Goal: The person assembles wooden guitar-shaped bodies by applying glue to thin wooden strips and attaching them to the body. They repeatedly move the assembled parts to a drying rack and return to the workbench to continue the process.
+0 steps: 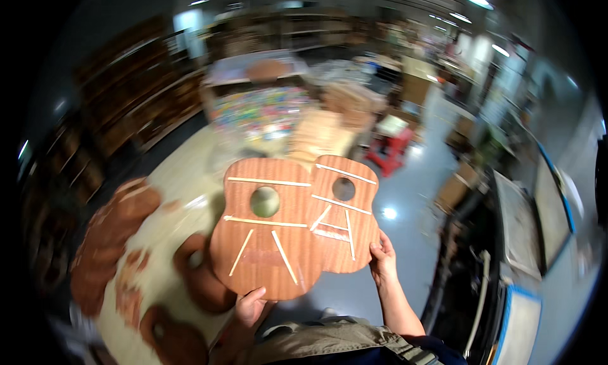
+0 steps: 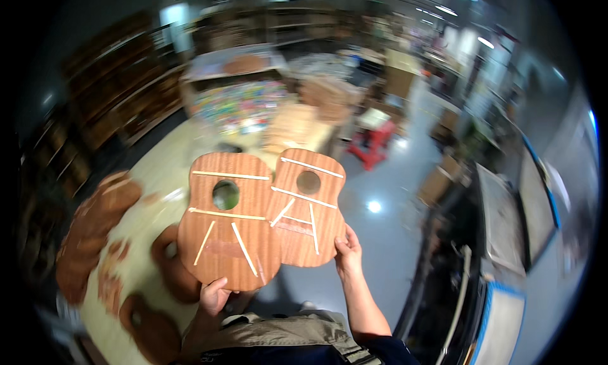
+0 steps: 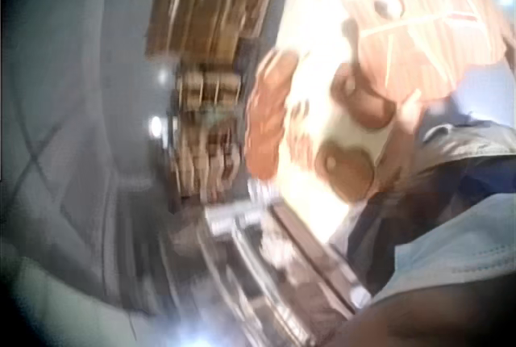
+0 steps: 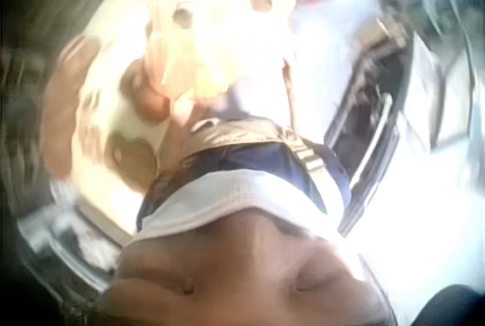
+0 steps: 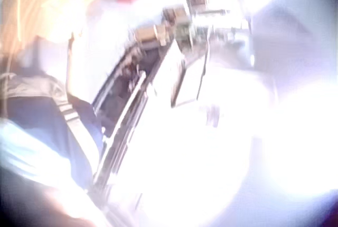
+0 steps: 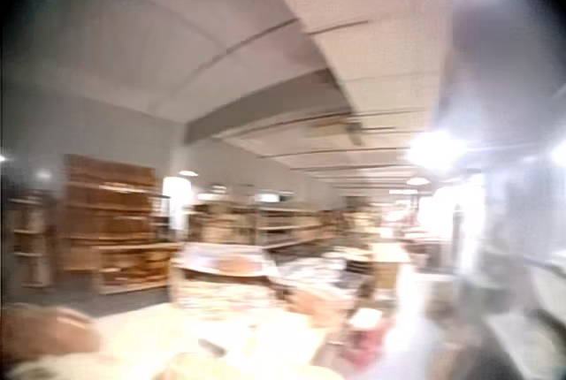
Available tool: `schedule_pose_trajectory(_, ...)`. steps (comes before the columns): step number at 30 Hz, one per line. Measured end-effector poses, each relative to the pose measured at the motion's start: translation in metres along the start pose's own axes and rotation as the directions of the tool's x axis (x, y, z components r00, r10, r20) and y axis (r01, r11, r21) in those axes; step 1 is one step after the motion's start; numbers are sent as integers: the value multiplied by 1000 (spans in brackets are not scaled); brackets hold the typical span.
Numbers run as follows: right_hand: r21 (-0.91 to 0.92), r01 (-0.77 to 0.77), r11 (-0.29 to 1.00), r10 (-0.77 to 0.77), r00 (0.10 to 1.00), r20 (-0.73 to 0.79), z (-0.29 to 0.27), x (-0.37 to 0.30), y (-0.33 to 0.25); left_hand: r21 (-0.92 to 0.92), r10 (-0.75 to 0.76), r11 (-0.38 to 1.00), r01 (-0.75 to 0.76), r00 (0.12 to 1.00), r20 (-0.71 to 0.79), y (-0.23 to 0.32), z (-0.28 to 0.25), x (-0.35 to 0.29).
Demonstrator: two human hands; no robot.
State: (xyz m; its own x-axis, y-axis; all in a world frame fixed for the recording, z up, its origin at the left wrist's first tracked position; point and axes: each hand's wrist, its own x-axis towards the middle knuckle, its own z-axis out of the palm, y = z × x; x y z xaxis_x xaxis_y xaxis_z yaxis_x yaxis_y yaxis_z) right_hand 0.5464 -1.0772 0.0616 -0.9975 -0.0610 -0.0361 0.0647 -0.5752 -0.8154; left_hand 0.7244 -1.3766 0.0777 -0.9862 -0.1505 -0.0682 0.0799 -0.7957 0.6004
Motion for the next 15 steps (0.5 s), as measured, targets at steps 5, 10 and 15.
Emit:
schedule_pose_trajectory(5,15,288,958,-253,864,-436,-57,-72,-6,174,-249,960,220,953,171,-24,-19,77)
schedule_pose_trajectory(10,-12,449,893,-339,656,-674,-156,-74,-70,399,-549,802,445,812,197,-114,65,171)
schedule_pose_trajectory(15,-100,531,842,-367,427,-826,-238,-58,-95,403,-653,742,535,714,254,-200,148,248)
